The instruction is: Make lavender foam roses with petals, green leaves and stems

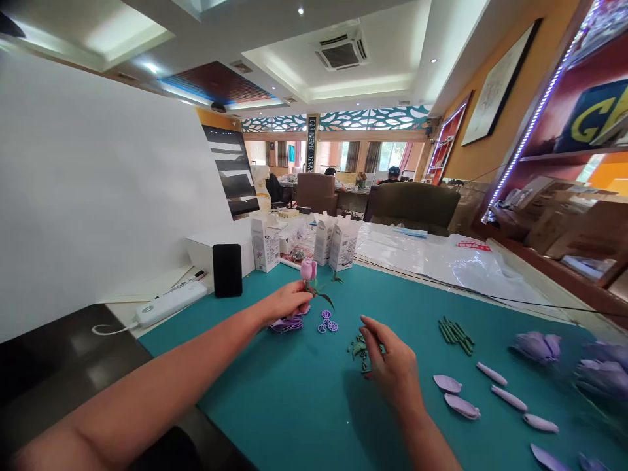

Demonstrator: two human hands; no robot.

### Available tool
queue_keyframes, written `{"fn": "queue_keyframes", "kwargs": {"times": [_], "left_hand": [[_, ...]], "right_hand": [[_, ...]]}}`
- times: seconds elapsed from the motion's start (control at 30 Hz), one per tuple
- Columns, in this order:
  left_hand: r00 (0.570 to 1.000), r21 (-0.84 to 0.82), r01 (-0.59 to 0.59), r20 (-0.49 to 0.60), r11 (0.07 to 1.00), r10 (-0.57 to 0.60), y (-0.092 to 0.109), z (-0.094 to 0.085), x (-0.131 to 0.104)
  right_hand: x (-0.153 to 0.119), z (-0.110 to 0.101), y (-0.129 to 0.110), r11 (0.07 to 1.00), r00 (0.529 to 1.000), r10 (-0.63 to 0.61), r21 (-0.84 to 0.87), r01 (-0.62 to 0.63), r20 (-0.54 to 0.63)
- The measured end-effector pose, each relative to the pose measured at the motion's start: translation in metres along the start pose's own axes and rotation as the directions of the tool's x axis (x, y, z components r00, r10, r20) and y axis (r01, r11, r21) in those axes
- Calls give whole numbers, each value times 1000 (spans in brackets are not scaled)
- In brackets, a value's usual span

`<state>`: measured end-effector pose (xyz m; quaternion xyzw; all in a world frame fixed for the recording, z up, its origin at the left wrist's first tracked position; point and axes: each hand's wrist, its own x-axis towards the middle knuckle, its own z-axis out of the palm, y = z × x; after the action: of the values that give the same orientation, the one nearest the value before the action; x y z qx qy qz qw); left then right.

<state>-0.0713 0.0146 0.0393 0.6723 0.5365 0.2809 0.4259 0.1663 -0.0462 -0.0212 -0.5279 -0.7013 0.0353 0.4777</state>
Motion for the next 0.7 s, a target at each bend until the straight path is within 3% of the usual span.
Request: {"fn": "queue_keyframes", "kwargs": {"times": [0.13, 0.3, 0.5, 0.7], "left_hand": [[994, 69, 76, -88, 995, -69, -26, -34, 31], [968, 200, 192, -199, 961, -152, -56, -60, 60], [943, 386, 308, -243, 870, -226, -81, -71, 85], [949, 532, 305, -243, 789, -203, -96, -76, 105]], "right_hand": [[-1, 1, 3, 999, 999, 18, 27, -20, 49], [-5, 4, 0, 995, 996, 88, 52, -88, -2], [-5, 5, 4, 995, 995, 97, -5, -97, 14], [-6, 4, 8, 991, 989, 135, -23, -134, 64]]}}
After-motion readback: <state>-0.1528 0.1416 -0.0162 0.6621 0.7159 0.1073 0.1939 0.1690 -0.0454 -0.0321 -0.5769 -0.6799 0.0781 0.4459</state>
